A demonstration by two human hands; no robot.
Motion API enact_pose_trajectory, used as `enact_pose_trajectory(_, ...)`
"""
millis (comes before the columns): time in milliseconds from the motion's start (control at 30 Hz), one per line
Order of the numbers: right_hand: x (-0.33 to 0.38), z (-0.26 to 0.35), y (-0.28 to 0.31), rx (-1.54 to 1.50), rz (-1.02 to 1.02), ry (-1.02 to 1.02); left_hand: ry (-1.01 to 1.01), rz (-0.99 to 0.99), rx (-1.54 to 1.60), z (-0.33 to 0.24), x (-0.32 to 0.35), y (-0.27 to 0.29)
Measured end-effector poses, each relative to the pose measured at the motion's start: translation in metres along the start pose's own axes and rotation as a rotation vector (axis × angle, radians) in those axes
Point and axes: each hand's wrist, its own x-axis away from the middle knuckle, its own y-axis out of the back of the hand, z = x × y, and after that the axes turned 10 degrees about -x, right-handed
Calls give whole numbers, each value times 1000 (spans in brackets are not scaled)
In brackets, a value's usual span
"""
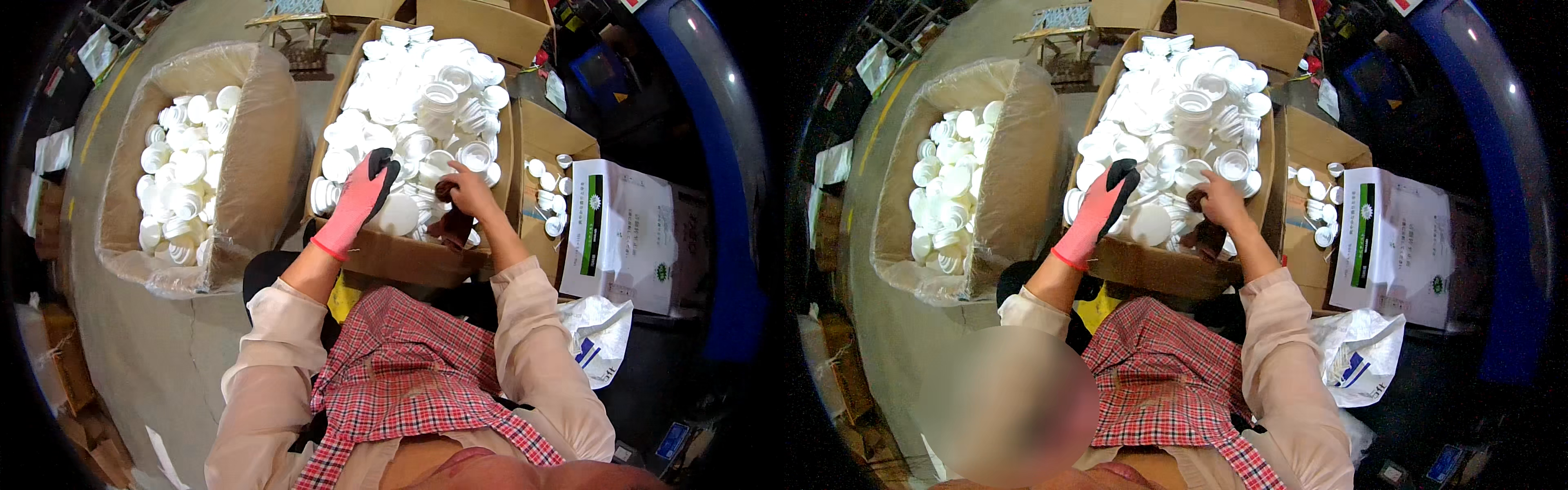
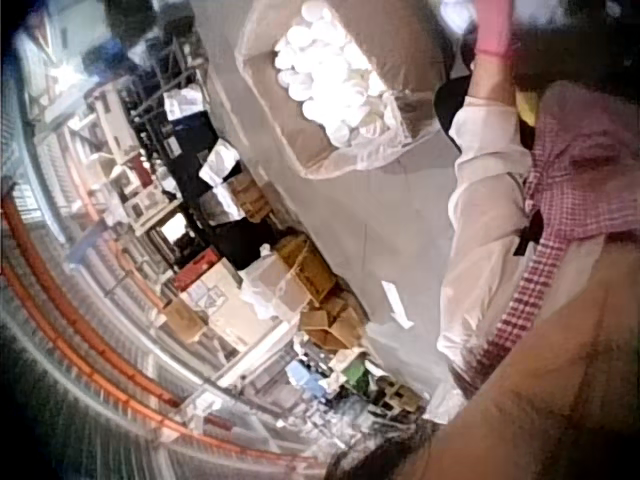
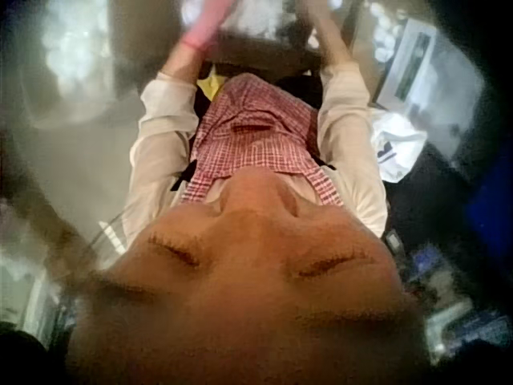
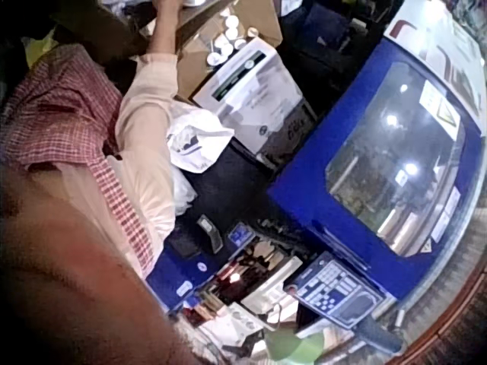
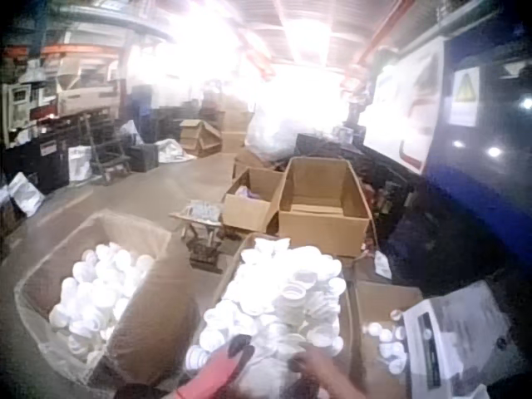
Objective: The person sits on the floor and repeatedly picks up white plastic cups and lids, snaps them together, and places the assembled units into a cardboard box. The person occasionally wipes the parts with a brown cloth and transfers some items between boxes.
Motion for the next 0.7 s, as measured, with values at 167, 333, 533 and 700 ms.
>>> enact_pose_trajectory(167, -10, 23, -29, 95, 201, -284, 53, 88, 101, -9, 5, -9)
enact_pose_trajectory(333, -12, 19, 6, -92, -148, -55, 5, 31, 166, 4, 2, -2)
enact_pose_trajectory(533, 35, 76, 83, -1254, 207, -35, 77, 321, 893, -28, 3, -9)
enact_pose_trajectory(700, 36, 94, 67, -895, -72, 236, -302, 190, 347, -23, 9, -22)
